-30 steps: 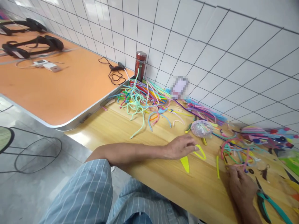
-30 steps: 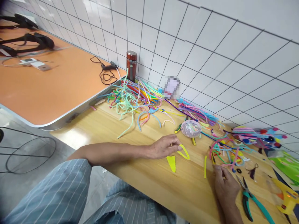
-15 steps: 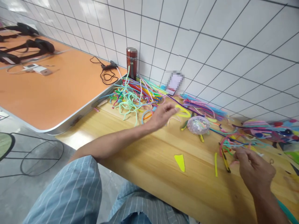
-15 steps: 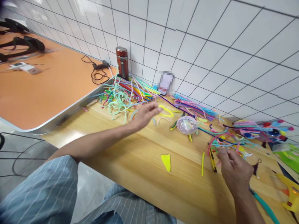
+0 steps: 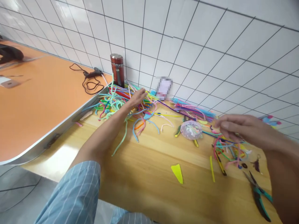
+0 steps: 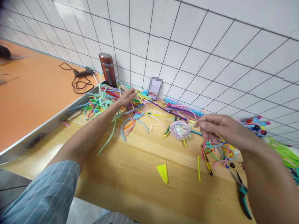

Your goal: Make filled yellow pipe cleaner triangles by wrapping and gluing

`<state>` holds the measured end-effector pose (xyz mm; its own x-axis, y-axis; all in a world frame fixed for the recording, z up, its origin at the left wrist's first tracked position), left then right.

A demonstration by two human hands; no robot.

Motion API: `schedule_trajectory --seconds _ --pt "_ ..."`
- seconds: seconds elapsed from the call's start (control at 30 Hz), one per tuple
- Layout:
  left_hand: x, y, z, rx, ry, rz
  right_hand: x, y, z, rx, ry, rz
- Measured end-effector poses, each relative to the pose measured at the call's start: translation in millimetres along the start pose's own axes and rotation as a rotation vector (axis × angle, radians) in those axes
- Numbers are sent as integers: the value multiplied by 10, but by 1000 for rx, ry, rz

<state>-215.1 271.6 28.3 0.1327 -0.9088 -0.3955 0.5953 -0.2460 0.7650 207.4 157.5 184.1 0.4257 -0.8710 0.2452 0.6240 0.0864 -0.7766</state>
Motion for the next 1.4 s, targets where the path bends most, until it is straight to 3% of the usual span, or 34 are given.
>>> schedule_trajectory --seconds 0.1,0.23,0.43,0.6,0.83,1.17,1.4 --pt "49 -170 -115 -185 -93 -17 -436 -344 -6 203 141 19" --pt "104 -297 -222 -396 -167 -59 -1185 -675 -366 488 247 194" --pt "116 -287 -291 -583 -237 -123 -2280 -587 -1086 711 141 226" --pt "133 -292 -301 -679 -244 -151 -2795 -478 -1369 728 73 258" --pt "122 -291 -318 -745 -245 -190 -3115 -288 -1482 766 79 200" --pt "109 -271 -334 -762 -288 -191 -3171 -192 -1567 810 94 155" --pt "116 -271 -324 -744 -266 -158 -3105 -282 -1555 816 133 158"
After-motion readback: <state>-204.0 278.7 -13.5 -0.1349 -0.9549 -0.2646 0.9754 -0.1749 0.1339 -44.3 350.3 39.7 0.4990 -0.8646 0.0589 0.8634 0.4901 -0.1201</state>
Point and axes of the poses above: each hand's wrist, its own x-axis away from the middle knuckle, its own z-axis out of the back of the hand, y = z × x, the point moved 4 cm from there along -x, towards the middle knuckle, and after that the axes turned 10 degrees about -x, right-handed, at the moved point
